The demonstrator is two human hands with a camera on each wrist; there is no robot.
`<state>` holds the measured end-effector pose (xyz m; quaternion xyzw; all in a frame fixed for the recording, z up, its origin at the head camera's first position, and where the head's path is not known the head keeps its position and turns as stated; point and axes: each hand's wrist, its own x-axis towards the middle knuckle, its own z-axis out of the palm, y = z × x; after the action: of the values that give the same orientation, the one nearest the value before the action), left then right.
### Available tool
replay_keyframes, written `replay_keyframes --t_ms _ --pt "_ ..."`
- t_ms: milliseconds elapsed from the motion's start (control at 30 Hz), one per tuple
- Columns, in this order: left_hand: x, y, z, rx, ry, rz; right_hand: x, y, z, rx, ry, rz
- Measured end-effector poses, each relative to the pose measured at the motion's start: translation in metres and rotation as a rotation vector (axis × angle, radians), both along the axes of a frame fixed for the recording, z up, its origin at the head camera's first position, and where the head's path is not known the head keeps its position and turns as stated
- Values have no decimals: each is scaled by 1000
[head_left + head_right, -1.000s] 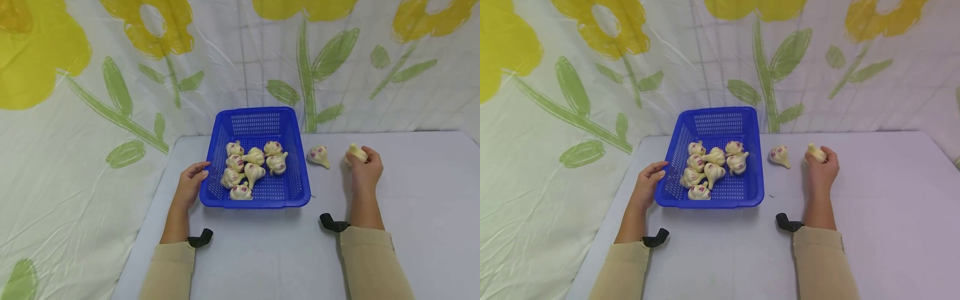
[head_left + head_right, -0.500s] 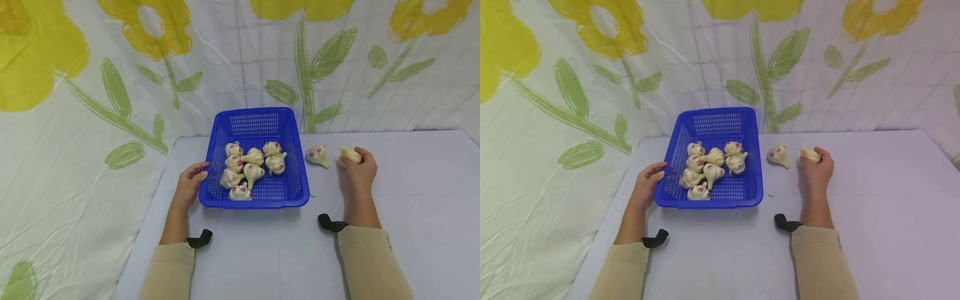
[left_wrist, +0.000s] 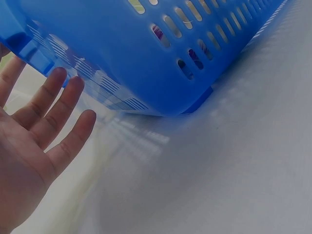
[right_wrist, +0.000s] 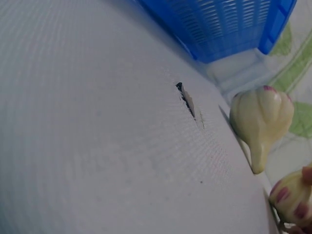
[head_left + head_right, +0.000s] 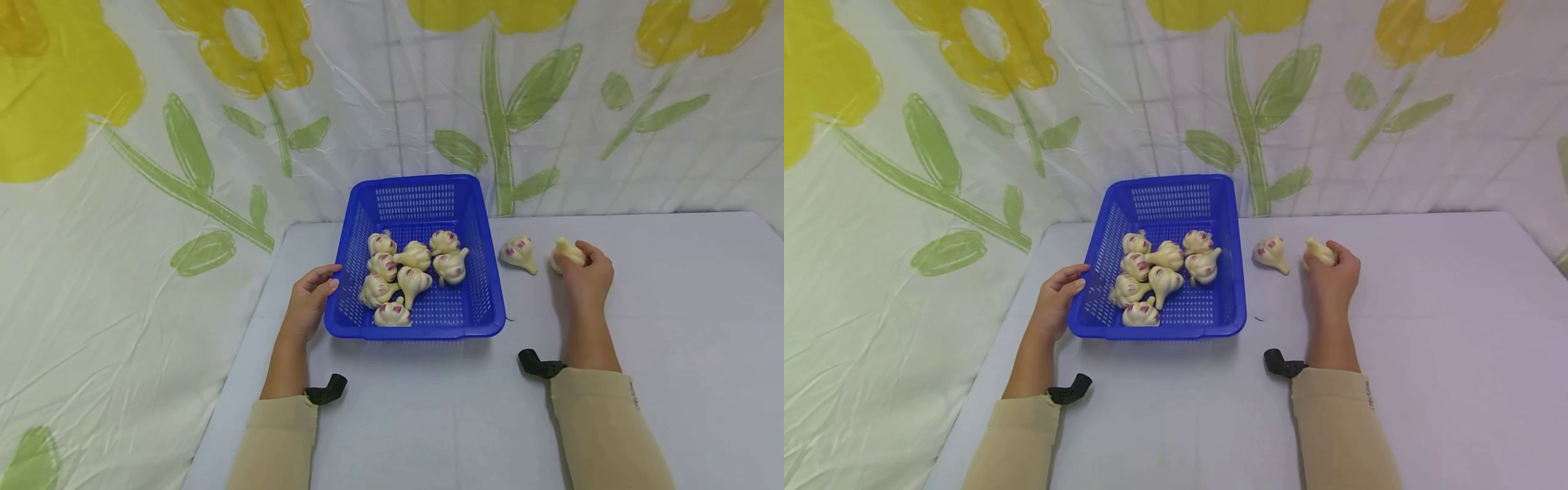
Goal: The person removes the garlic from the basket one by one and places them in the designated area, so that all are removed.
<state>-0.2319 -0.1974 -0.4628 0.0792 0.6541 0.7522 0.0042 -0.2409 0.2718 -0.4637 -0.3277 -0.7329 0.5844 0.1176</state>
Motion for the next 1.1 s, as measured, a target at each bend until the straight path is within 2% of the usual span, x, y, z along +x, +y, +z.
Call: replay_keyframes --t_ms 400,1100 --pt "1 -1 1 7 3 6 -1 -3 0 52 41 41" --pt "-2 -2 -1 -3 -6 -7 5 -4 5 16 18 46"
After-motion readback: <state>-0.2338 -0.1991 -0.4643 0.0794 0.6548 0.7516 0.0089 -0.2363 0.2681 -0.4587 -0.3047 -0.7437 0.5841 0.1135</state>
